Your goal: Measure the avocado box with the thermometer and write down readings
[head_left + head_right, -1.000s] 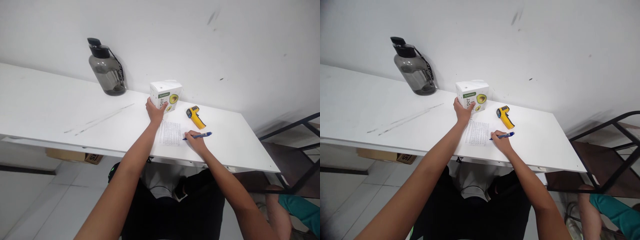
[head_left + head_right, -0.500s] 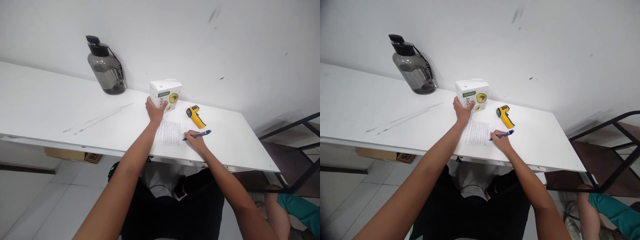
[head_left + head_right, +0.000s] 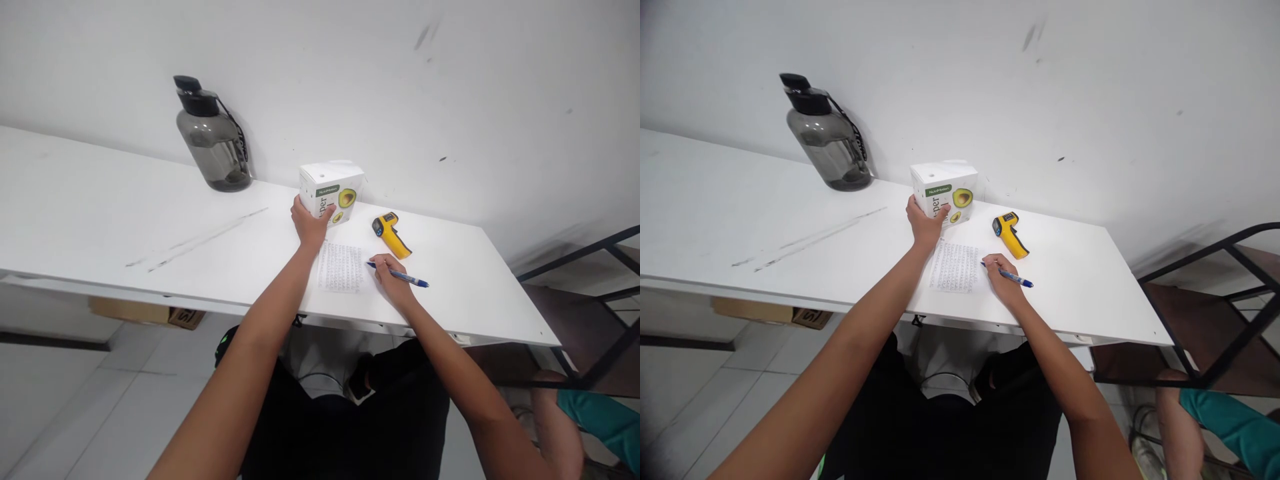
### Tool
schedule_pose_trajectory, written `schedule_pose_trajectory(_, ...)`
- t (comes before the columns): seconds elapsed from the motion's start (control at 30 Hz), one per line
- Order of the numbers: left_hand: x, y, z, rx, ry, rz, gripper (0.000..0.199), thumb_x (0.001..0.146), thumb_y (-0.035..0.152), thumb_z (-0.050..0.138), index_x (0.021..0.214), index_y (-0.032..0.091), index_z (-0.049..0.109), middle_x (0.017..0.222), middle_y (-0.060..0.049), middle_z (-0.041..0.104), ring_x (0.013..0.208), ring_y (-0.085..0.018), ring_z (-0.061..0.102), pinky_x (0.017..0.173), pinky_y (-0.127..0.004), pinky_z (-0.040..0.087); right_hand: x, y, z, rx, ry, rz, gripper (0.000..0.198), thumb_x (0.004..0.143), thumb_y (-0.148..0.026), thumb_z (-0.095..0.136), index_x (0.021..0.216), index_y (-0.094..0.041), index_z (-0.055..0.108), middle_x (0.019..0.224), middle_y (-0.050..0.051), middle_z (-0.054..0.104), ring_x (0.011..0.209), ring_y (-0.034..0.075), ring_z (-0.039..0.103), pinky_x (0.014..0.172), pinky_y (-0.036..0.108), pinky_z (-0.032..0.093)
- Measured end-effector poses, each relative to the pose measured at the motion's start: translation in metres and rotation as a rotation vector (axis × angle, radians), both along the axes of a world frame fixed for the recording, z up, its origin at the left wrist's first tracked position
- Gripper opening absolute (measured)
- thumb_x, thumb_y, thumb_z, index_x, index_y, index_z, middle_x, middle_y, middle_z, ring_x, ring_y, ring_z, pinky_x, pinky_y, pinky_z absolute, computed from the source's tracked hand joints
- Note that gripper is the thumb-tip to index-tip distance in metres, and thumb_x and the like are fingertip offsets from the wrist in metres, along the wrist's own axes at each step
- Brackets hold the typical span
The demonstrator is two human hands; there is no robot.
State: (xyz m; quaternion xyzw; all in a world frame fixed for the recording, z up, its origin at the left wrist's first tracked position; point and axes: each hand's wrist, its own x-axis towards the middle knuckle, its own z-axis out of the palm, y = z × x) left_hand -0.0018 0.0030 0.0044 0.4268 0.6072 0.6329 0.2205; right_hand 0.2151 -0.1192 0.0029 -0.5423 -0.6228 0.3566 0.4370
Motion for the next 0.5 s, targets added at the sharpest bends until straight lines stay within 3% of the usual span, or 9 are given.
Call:
schedule_pose_trajectory(0.33,-0.0004,0.0012,-0.0001,-0.006,-0.006,-0.006,0.093,0.068,0.048,0.086,0.143,0.027,0.036,0.144,-0.015,0.044,0.142,-0.036,0.040,0.116,-0.053,0.039,-0.0053,-0.0020,0.0068,-0.048,-0.012,-0.035,0.050,0.083,-0.071,0.060,0.089,-0.022,0.070,0.069,0.001,0.061,0.067,0.019,0.058,0.066,0.033,0.048)
schedule_pose_trajectory(0.5,-0.0001,0.0016,-0.0010,-0.009,0.002,0.003,0.092,0.069,0.049,0.086,0.143,0.027,0.036,0.144,-0.015,0.044,0.143,-0.036,0.040,0.117,-0.052,0.038,-0.0049,-0.0002,-0.0003,0.002,-0.023,-0.063,0.041,0.082,-0.060,0.069,0.100,-0.023,0.069,0.083,0.002,0.067,0.077,0.019,0.062,0.077,0.034,0.050)
